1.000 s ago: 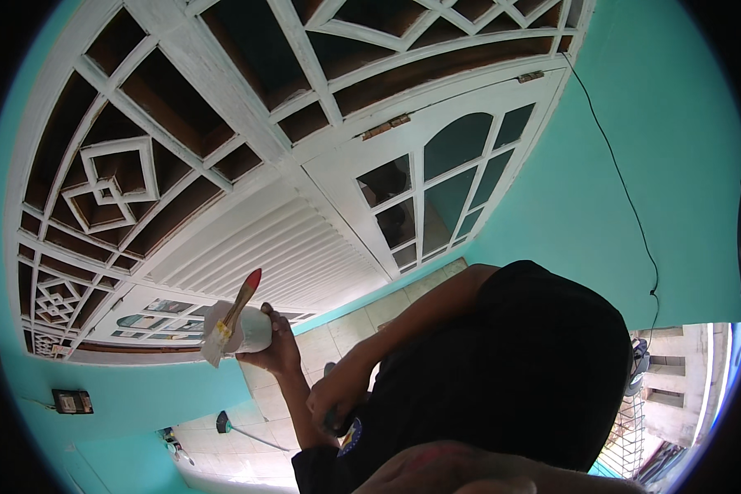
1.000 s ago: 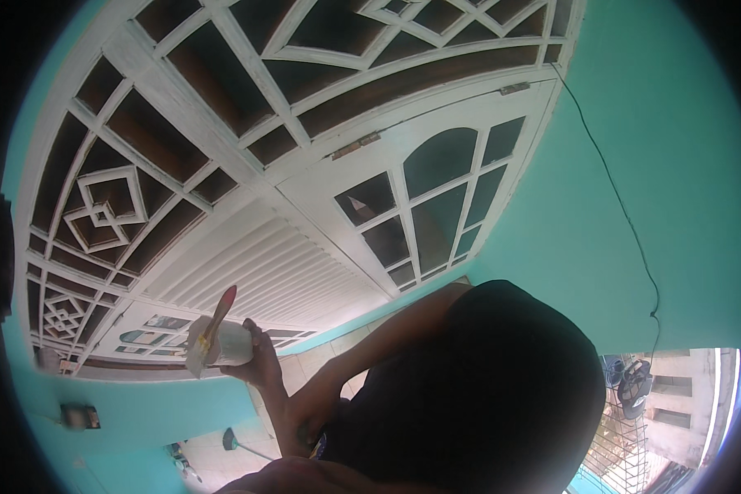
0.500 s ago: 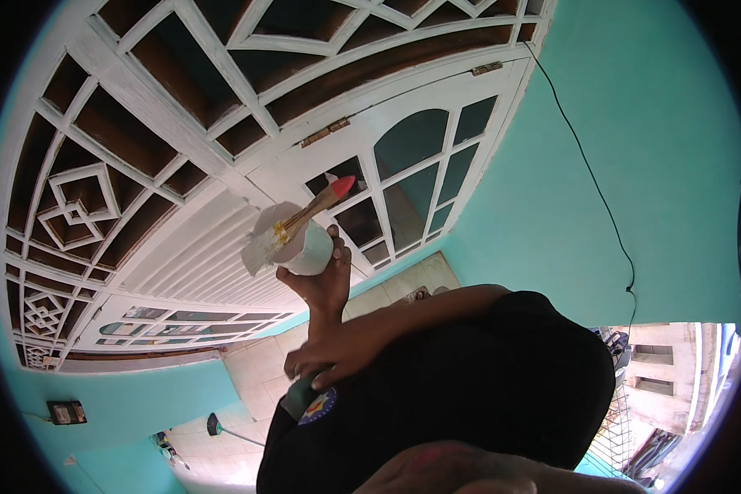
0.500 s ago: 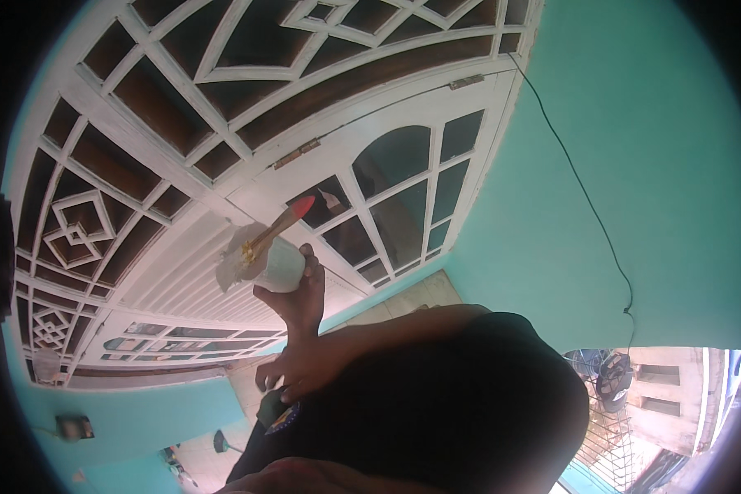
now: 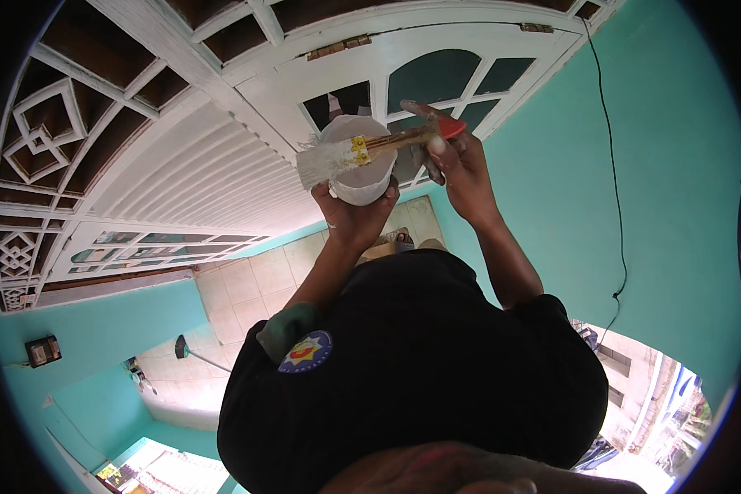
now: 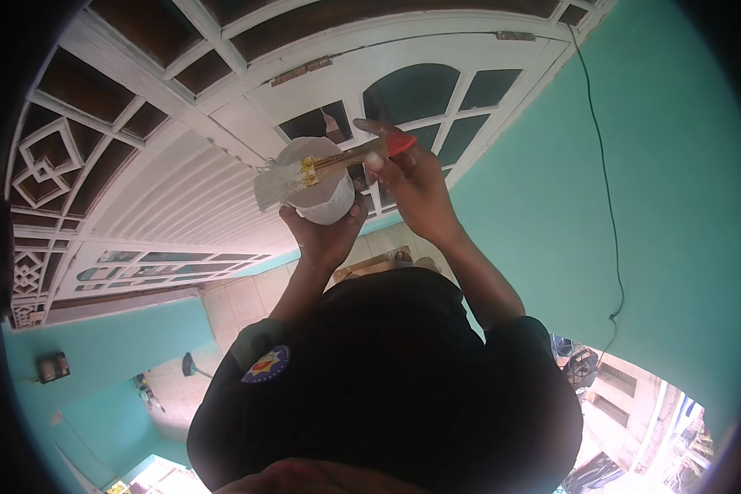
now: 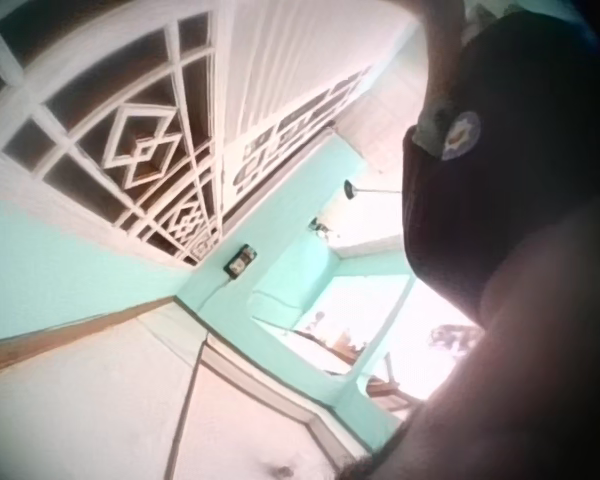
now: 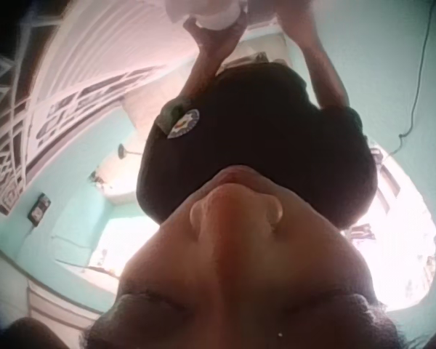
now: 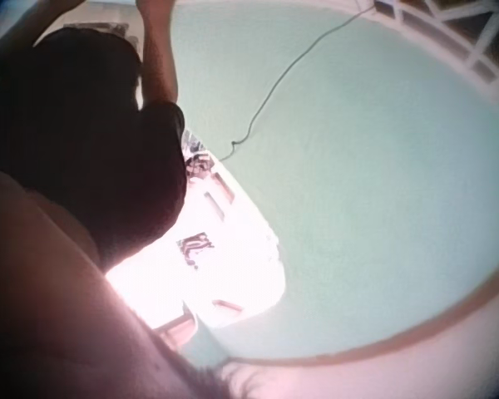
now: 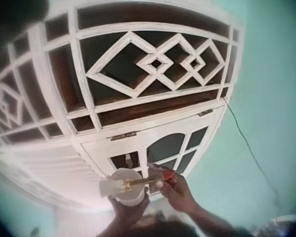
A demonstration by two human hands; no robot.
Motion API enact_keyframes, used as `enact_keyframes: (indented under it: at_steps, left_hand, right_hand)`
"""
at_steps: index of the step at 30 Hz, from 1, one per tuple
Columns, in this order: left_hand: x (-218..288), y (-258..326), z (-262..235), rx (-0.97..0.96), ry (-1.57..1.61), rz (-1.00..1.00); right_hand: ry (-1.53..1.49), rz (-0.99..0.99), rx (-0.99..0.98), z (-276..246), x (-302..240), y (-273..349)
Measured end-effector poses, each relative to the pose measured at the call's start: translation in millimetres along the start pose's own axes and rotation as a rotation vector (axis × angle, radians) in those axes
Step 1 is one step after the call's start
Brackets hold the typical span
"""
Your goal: The person paints a white decorative wooden door frame using a paintbrush and a small container of white paint. They repeatedly dip the brush into the container and apply paint to the intricate lattice patterns, occasionally wiping the surface with a cloth.
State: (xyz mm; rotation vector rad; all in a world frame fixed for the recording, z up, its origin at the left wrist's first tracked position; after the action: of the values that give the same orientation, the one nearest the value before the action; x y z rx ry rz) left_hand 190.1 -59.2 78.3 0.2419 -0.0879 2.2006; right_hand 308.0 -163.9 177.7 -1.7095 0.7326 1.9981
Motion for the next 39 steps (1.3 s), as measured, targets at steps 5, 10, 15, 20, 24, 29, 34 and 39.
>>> enact_keyframes:
  at_steps: [5,10,15,20,24,29,34,39]
  left_hand:
    - [6,4,-18,0.200,-0.052,0.024]
    - [3,15,-27,0.182,-0.038,0.020]
    - [-2,23,-27,0.071,0.005,-0.025]
    - [5,30,-26,0.253,-0.059,-0.067]
    - [18,35,-18,0.135,-0.031,-0.056]
    - [21,37,-29,0.151,0.006,-0.062]
    - [24,39,-32,0.170,0.023,-0.059]
    - [29,42,-36,0.152,0.041,-0.050]
  right_hand:
    - [0.037,-0.140,0.080,10,-9,4]
    - [0.135,-0.496,0.115,16,-29,23]
    - [0.277,-0.738,0.065,20,-38,29]
    - [0.380,-0.820,0.120,36,-85,40]
    - [0.315,-0.430,0.076,37,-89,32]
    - [0.899,-0.386,-0.022,60,-68,14]
    - [1.142,-0.395,-0.095,76,-52,7]
    - [1.245,-0.318,-0.097,82,-44,7]
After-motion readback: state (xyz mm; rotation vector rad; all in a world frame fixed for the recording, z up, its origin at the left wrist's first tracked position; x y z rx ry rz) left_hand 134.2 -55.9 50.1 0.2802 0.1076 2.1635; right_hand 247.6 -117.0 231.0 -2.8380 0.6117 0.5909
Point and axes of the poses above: each hand's wrist, its own y-axis away from the middle knuckle, its own z-axis out of the palm, x = y × z, the point moved 3 cm from there along -y, towards the middle knuckle, and after that the axes turned 15 degrees about z, right-handed, at the moved point
